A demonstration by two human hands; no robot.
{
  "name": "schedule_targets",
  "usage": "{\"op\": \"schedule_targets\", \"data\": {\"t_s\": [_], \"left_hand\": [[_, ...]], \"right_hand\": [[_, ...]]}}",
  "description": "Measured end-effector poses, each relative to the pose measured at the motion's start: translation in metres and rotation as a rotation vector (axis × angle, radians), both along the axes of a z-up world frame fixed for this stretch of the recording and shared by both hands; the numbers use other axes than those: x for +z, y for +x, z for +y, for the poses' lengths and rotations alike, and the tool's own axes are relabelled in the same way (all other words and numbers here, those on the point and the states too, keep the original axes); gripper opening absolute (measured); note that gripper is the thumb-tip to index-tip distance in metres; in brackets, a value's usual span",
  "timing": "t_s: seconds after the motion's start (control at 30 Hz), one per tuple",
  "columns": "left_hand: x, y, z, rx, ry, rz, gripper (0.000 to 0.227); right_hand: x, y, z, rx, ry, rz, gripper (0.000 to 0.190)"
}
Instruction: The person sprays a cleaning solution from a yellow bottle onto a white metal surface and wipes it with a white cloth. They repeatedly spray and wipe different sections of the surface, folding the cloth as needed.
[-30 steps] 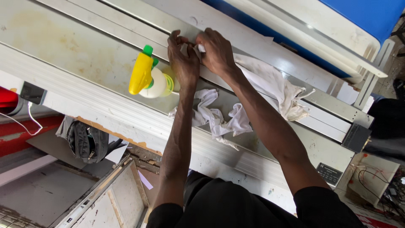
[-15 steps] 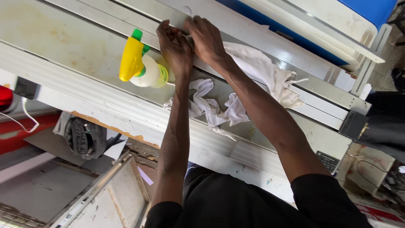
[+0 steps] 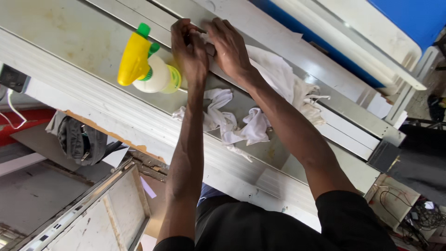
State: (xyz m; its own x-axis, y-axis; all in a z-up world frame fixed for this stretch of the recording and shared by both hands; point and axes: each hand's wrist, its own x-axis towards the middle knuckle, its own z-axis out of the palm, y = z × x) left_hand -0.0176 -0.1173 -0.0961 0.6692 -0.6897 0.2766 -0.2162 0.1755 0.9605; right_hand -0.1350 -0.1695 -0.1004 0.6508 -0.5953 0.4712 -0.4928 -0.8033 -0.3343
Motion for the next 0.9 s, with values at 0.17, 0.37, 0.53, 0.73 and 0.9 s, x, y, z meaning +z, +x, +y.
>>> {"op": "schedule_targets", "data": {"t_s": [0.17,0.37,0.53,0.73,0.9], "left_hand": [[0.000,0.000,0.006,-0.016,-0.065,-0.051,0.023],[-0.004,-0.001,-0.003,-0.031,0.004,-0.081,0.020],[0.012,-0.004,-0.005,-0.003,-0.012,-0.275,0.017],[0.015,-0.007,-0.001,-0.066,-0.127,-0.269,0.023],[0.012,-0.011,-0.004,-0.281,-0.213,-0.336,0.010]], "right_hand": [[-0.003,-0.024,0.003,0.143,0.199,-0.285,0.061],[0.006,-0.001,-0.014,0.128,0.114,-0.100,0.040],[0.007,-0.024,-0.004,0.055,0.095,-0.063,0.055],[-0.002,-0.163,0.056,-0.049,0.150,-0.048,0.066],[-0.007,-0.345,0.130,-0.374,0.172,0.089,0.072]]}}
